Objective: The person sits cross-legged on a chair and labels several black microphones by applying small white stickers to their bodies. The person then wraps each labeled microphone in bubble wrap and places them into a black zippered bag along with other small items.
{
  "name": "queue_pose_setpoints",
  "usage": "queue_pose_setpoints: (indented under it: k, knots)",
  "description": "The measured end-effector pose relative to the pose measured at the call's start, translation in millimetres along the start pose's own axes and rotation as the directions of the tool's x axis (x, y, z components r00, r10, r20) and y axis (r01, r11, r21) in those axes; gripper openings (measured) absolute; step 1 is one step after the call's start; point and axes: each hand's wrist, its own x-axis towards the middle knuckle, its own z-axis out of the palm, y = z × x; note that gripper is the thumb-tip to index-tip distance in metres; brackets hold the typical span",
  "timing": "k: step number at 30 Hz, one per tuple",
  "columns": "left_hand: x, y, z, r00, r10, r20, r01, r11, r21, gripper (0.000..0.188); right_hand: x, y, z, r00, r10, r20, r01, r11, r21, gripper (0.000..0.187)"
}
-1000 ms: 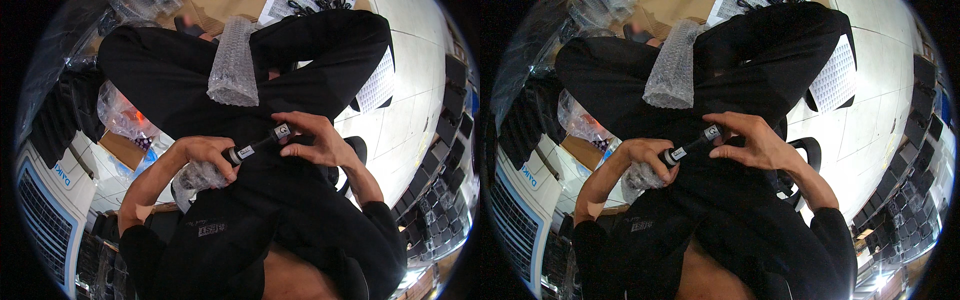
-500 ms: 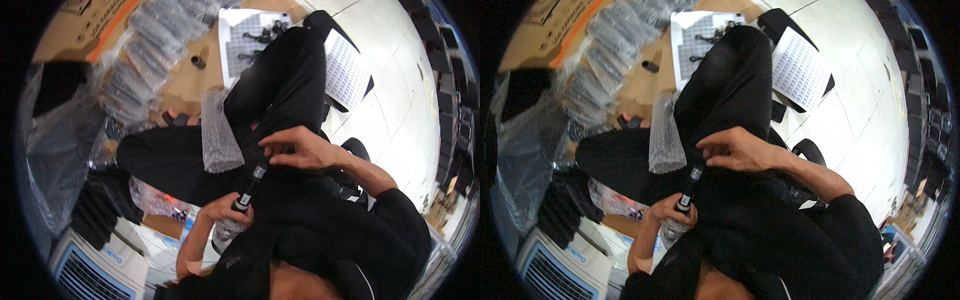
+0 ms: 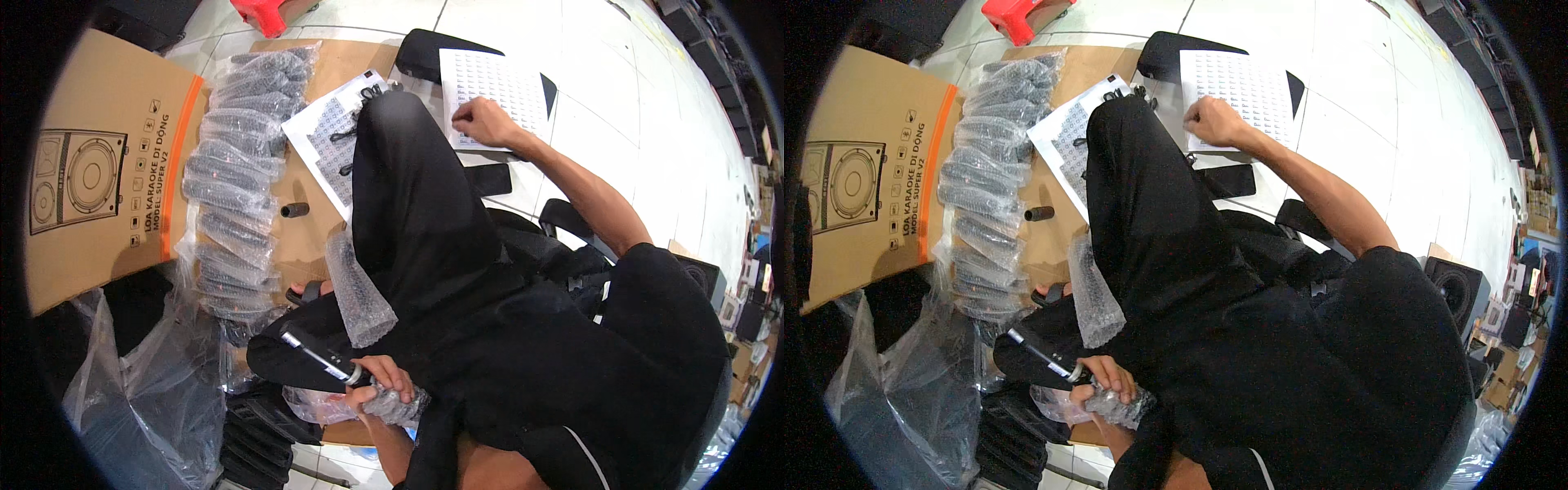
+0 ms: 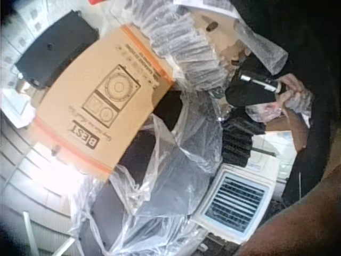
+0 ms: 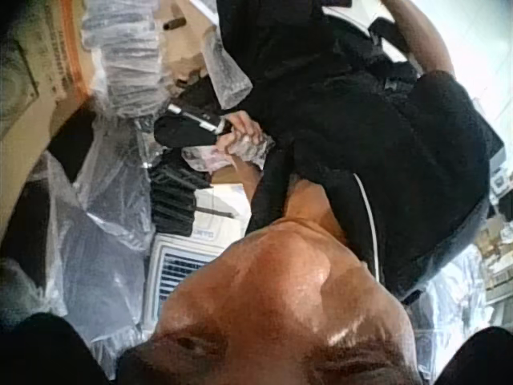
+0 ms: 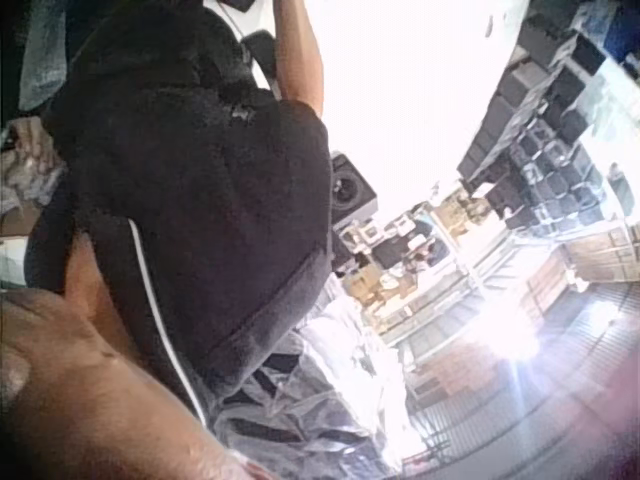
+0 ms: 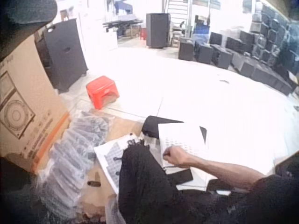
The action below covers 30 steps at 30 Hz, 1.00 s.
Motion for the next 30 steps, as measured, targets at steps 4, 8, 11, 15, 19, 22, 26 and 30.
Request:
queue_pose_setpoints:
  k: [4, 8, 11, 15, 19, 22, 26, 30]
  knots:
    - [12.4, -2.1, 11.2, 0.995, 0.078, -0.068, -0.075, 0.996, 0.049, 0.027, -14.0, 2.3, 3.1, 0.986, 0.073, -0.153, -0.074, 0.997, 0.004, 0.028]
    - [0.6, -2.9, 17.1, 0.956, 0.168, -0.242, -0.152, 0.985, 0.081, 0.027, 5.5, -75.9, 11.6, 0.779, -0.332, -0.532, 0.340, 0.936, -0.087, 0.020]
    - [2.7, 5.4, 21.5, 0.783, 0.114, -0.612, 0.045, 0.970, 0.239, 0.025, 20.5, -156.1, 30.0, 0.701, -0.588, -0.402, 0.549, 0.806, -0.221, 0.020]
    - [28.0, 10.5, 37.6, 0.684, 0.166, -0.711, 0.145, 0.923, 0.355, 0.021, 62.2, -209.8, 121.5, 0.827, -0.558, 0.067, 0.562, 0.822, -0.094, 0.036]
    - [27.2, 14.5, 59.0, 0.724, 0.165, -0.670, 0.168, 0.900, 0.403, 0.020, 100.6, -204.5, 245.7, 0.843, -0.529, 0.096, 0.537, 0.838, -0.098, 0.067]
    - [22.8, 8.2, 59.5, 0.739, 0.153, -0.656, 0.118, 0.929, 0.350, 0.018, 120.4, -174.3, 290.8, 0.825, -0.556, 0.104, 0.562, 0.826, -0.038, 0.063]
    - [11.1, 5.0, 49.4, 0.745, 0.171, -0.645, 0.147, 0.901, 0.409, 0.021, 107.1, -195.2, 276.7, 0.867, -0.477, 0.143, 0.459, 0.877, 0.138, 0.051]
    - [11.9, 4.4, 35.8, 0.714, 0.160, -0.682, 0.204, 0.884, 0.421, 0.022, 74.1, -254.9, 190.5, 0.864, -0.483, 0.146, 0.278, 0.697, 0.661, 0.046]
